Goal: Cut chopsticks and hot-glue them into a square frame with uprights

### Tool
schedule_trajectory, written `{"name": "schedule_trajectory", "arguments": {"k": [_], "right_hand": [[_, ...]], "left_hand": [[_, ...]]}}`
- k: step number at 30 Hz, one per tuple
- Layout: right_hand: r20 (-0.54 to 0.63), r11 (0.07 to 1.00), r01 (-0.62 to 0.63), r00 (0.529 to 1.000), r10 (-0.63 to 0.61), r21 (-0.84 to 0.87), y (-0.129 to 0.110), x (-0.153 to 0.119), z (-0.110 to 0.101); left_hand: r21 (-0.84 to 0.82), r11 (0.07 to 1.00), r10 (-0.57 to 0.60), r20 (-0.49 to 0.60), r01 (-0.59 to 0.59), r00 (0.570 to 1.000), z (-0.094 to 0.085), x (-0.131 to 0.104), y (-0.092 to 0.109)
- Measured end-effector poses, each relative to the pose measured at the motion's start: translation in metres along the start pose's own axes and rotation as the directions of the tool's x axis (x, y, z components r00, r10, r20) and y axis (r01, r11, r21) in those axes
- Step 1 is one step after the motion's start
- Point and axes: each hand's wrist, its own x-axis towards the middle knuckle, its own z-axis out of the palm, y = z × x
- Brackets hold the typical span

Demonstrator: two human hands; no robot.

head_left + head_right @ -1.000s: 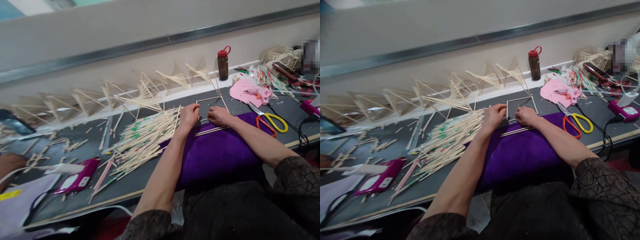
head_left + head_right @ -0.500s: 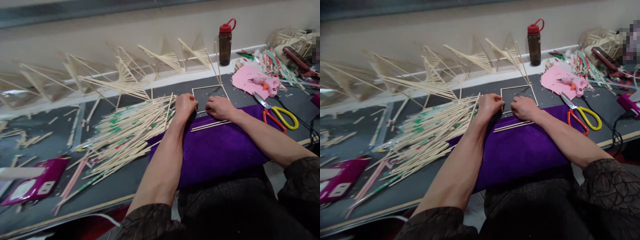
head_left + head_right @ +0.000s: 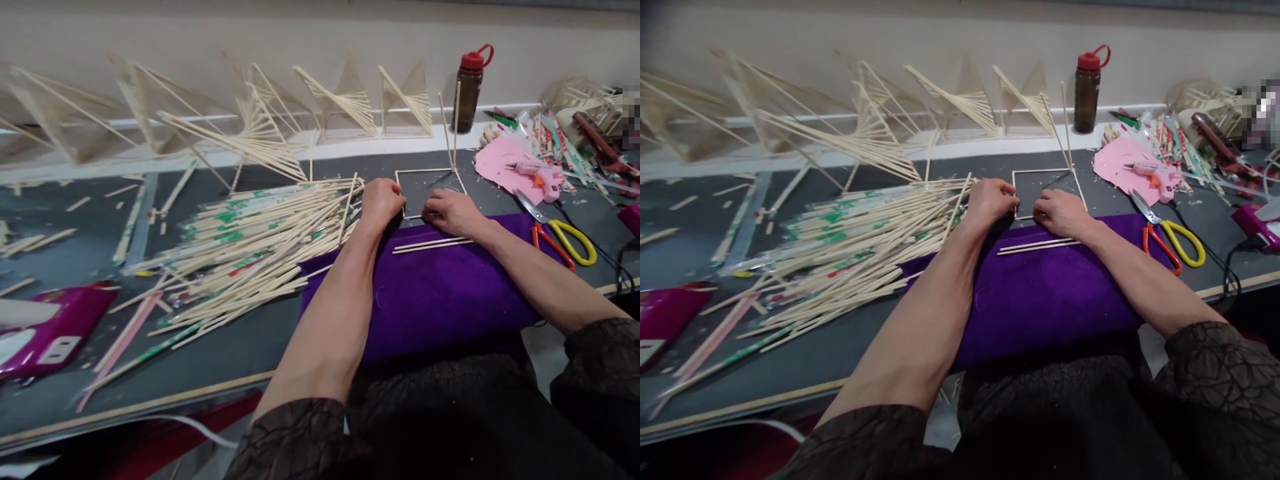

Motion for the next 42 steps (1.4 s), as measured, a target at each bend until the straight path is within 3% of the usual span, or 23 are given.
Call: {"name": "schedule_trajectory", "arguments": {"k": [31,37,42], "right_hand": [[0.017,1.0,0.002,1.0,-0.002,0.022,0.002,0.003,-0.002],[-0.095,0.993,-0.085,0.991,0.092,0.077,0.011,0.003,-0.011],[-0.122,0.984,-0.096,0.986,0.115,0.148,0.012,0.0,-0.018]], "left_hand": [[0.092,0.995,0.031,0.0,-0.031,1.0,-0.003,-0.004,0.002],[0.086,0.996,0.012,0.02,-0.013,1.0,-0.002,0.0,-0.001],[0.079,0.997,0.024,0.008,-0.025,1.0,0.0,0.003,-0.005]]}}
